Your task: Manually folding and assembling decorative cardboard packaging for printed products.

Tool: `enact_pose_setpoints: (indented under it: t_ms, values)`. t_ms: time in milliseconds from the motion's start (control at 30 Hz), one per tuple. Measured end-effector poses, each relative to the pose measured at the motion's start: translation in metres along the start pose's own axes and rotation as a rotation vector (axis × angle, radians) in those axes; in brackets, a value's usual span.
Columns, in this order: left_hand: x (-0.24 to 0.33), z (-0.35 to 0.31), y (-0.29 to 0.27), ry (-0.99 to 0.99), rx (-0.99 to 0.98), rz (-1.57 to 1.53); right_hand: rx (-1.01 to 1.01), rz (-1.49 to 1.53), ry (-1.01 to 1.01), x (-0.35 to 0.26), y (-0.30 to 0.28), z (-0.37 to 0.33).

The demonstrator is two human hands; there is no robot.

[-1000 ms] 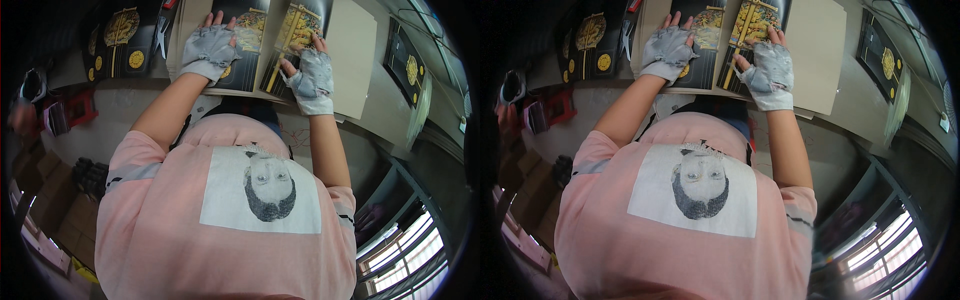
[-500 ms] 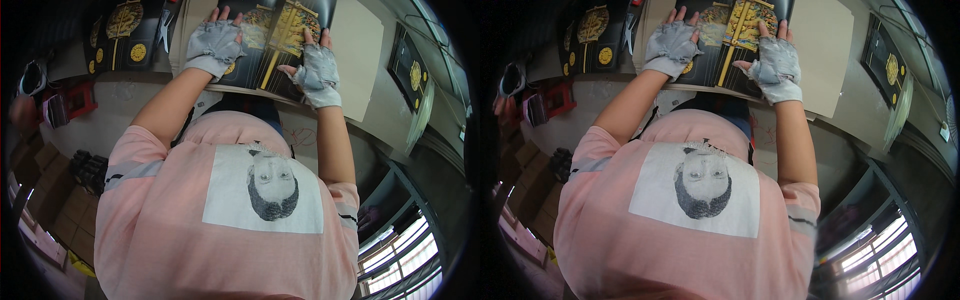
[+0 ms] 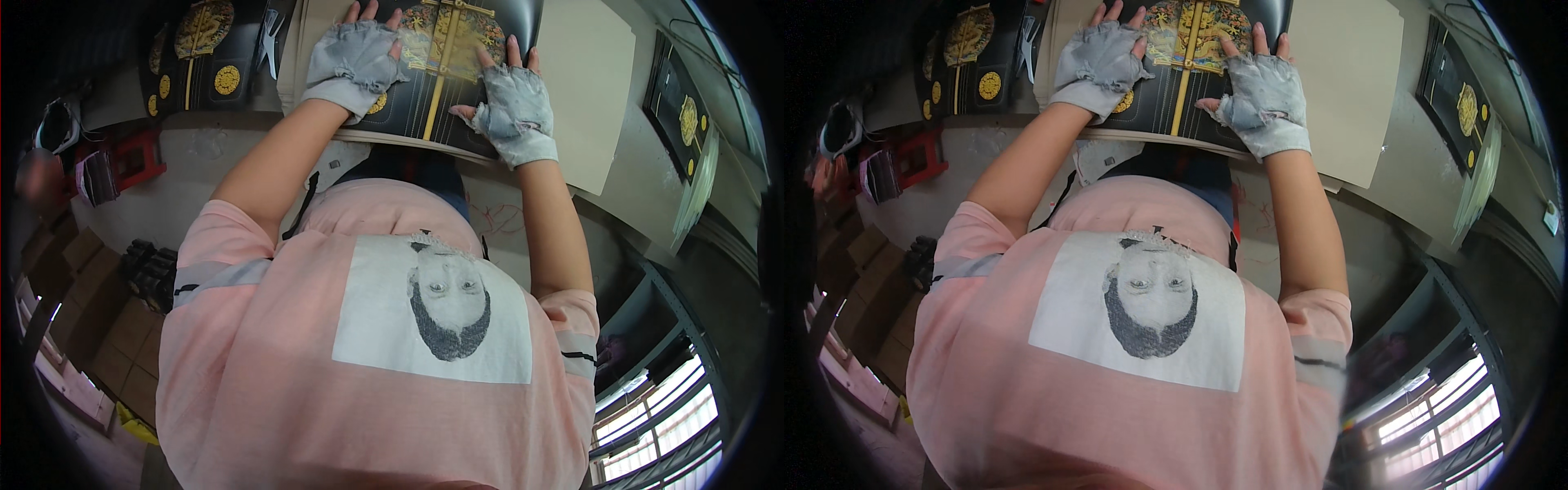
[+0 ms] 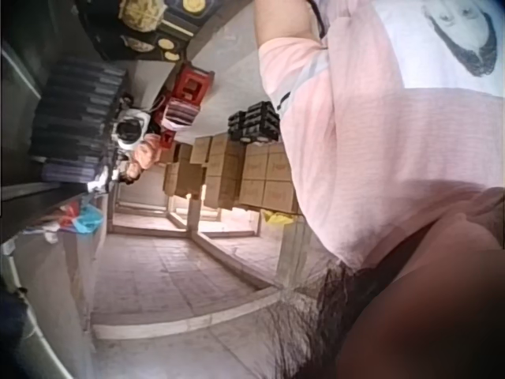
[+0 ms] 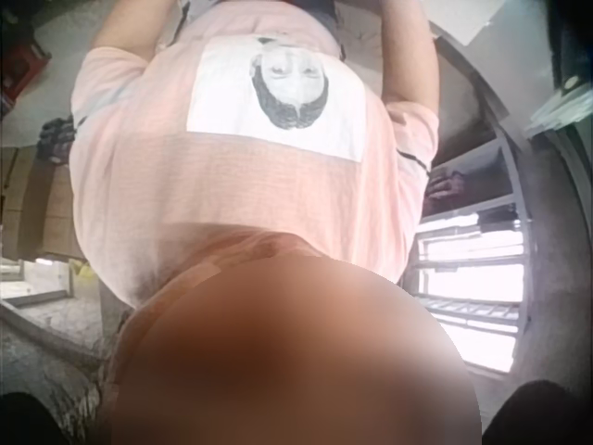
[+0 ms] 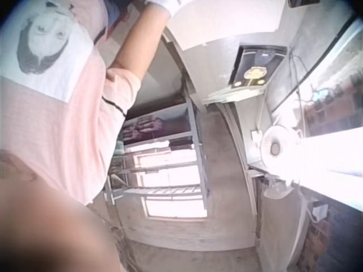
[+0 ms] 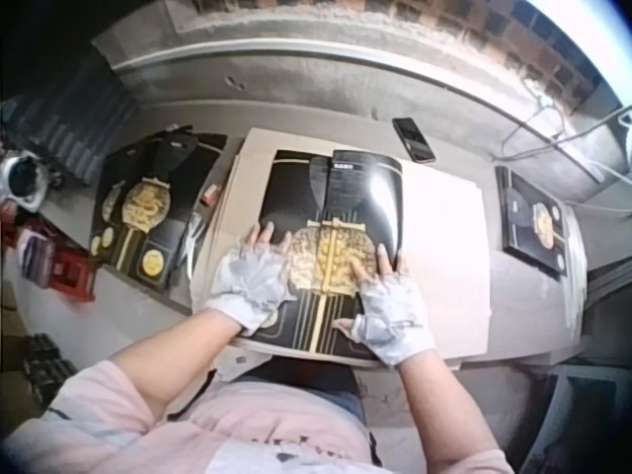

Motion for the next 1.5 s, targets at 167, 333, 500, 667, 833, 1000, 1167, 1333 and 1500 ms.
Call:
enact_pose_setpoints:
  t_ms: [167,333,500,667,833,1000,1167,1333,1500]
  values:
    - [0.01,0.013,-0.006,0.112,0.185,-0.139,-0.054,-0.049,-0.016,0.001,0.005,0.001]
    - [0.034,0.034,-0.012,0.157,0.116,-0.372,-0.016,-0.043,-0.024,0.001,0.005,-0.003]
    - [0.025,0.07,0.006,-0.009,0.224,-0.553,0.067,-0.01,-0.094,-0.009,-0.009,-0.001]
    - [0.036,0.065,-0.008,-0.51,-0.342,-1.187,0.036,-0.069,-0.044,-0.008,-0.012,-0.004]
    - [0.036,0.079,0.006,-0.445,-0.171,-1.195,0.001,-0.048,-0.015,0.002,0.002,-0.005]
    - [0.031,0.075,0.0,-0.096,0.493,-0.362,-0.016,-0.056,-0.03,0.0,-0.001,0.0]
    - [0.036,0.062,-0.003,-0.091,0.258,-0.47,-0.022,0.016,-0.018,0.001,-0.002,-0.005]
    - [0.028,0.062,0.029,-0.032,0.191,-0.568,-0.062,0.034,-0.008,-0.003,-0.006,-0.003]
    - [0.04,0.055,0.02,-0.023,0.314,-0.497,-0.079,0.033,0.009,-0.004,-0.007,-0.004]
Point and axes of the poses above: each hand's wrist, its own z-axis towards the middle knuckle, its own y-axis out of the palm, x = y × z, the point moved 6 cm from there along z, towards the middle knuckle, and after that the axes turned 13 degrees about -y, right-handed, at the moved point
